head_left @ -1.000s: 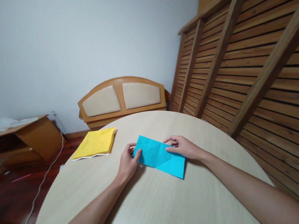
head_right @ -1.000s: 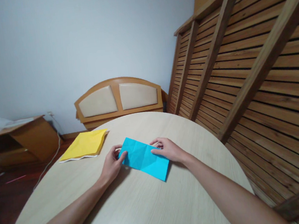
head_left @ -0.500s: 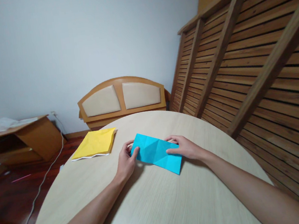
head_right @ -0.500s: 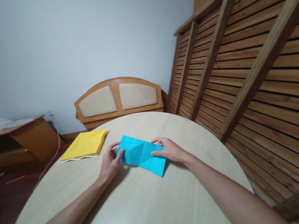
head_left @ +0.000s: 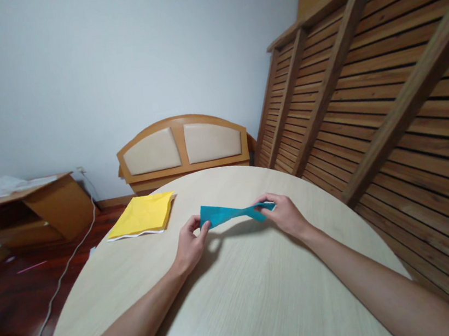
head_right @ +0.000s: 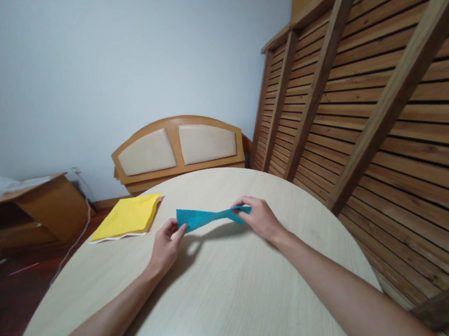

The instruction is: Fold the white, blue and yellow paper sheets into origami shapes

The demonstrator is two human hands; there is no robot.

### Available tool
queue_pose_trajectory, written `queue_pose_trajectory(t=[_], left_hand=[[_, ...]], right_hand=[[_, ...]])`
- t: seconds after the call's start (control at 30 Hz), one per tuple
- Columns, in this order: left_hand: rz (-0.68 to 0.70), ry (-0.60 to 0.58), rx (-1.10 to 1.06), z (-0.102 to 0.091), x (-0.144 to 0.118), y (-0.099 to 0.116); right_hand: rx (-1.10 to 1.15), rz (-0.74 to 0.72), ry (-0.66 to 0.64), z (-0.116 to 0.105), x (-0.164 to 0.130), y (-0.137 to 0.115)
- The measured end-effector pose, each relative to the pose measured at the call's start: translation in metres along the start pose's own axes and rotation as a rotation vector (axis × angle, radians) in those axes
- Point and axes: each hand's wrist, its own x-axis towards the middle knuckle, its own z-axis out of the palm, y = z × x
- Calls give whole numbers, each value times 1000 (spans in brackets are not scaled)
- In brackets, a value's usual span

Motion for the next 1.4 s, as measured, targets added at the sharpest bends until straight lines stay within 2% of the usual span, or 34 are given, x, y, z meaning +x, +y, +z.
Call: queue_pose_trajectory(t=[0.1,0.17,0.27,0.37,0.5,0.57,0.83,1.03,1.1,1.2,1.4], left_hand=[[31,-29,48,0,-2,4],[49,-68,111,0,-4,7],[80,-163,232,2,-8,8],[89,-239,347,5,-12,4],[57,-288,426,8,-12,-4],[42,-293,447,8,-11,-6],[43,-305,613,7,-13,-5],[236,-255,656,7,-14,-9],[314,-292,649,8,-15,-5],[381,-409,669,11,-17,4],[247,-487,798,10,-18,14]], right_hand=[[-46,-146,37,-4,1,0],[-102,-245,18,-7,2,2],[-235,-317,-118,-11,2,7],[-348,-289,-285,-12,-1,12],[-419,-280,-506,-8,-9,10],[-415,-288,-573,-5,-12,5],[-301,-270,-691,13,-21,-18],[-373,-269,-702,19,-23,-19],[-384,-258,-703,19,-24,-18],[-401,-240,-715,20,-24,-18],[-413,-223,-743,21,-24,-19]])
